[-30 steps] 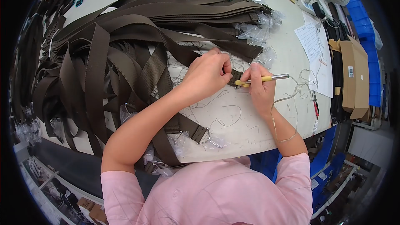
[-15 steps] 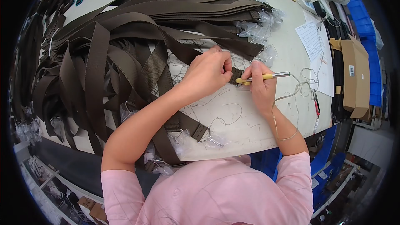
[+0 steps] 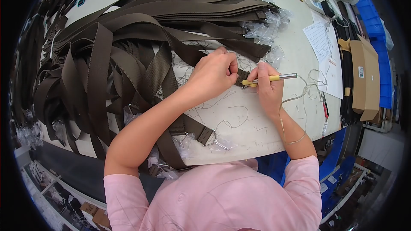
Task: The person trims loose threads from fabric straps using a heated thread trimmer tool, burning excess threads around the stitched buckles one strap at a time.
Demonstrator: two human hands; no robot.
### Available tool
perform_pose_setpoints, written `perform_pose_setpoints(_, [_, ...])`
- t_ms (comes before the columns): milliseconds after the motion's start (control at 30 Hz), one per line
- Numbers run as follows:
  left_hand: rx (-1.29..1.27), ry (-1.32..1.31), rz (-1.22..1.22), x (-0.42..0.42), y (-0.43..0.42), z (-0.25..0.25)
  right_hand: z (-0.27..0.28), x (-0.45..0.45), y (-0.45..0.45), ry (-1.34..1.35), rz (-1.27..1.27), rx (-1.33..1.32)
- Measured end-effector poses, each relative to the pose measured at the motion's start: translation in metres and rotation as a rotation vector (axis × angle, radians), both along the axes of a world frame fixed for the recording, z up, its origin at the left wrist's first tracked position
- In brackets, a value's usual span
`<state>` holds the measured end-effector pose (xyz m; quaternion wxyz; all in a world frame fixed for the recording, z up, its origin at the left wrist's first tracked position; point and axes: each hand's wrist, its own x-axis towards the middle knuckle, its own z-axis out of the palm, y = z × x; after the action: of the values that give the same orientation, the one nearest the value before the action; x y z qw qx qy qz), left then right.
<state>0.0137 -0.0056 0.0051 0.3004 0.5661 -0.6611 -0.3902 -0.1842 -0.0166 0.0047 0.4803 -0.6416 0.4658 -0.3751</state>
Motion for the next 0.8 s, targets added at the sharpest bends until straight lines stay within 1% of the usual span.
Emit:
perform_pose_setpoints(267, [-0.019, 0.009, 0.000, 0.000, 0.001, -0.002, 0.001, 0.000, 0.000, -0.016, -0.006, 0.007])
perform_pose_setpoints(367, [-0.030, 0.032, -0.004, 0.001, 0.001, -0.002, 0.002, -0.001, 0.000, -0.039, -0.035, 0.049])
perform_pose_setpoints(467, [-0.026, 0.059, 0.004, 0.003, 0.001, -0.003, 0.004, -0.002, -0.001, -0.131, -0.070, 0.083])
perform_pose_setpoints(567, [-0.011, 0.080, 0.017, 0.004, -0.001, -0.006, -0.004, -0.012, -0.005, -0.315, -0.129, 0.139])
perform_pose_setpoints(600, [-0.005, 0.086, 0.021, 0.003, -0.001, -0.006, -0.010, -0.011, -0.008, -0.395, -0.145, 0.105])
perform_pose_setpoints(700, [-0.208, -0.113, 0.012, -0.005, 0.009, -0.003, -0.003, -0.016, -0.010, -0.449, -0.184, 0.066])
perform_pose_setpoints(733, [-0.306, -0.169, 0.014, -0.007, 0.011, -0.011, -0.006, -0.022, -0.013, -0.436, -0.172, 0.027])
perform_pose_setpoints(767, [-0.286, -0.232, 0.001, -0.007, 0.010, -0.014, -0.006, -0.022, -0.015, -0.394, -0.174, 0.005])
perform_pose_setpoints(800, [-0.357, -0.237, 0.018, -0.005, 0.009, -0.016, -0.004, -0.023, -0.016, -0.353, -0.179, -0.018])
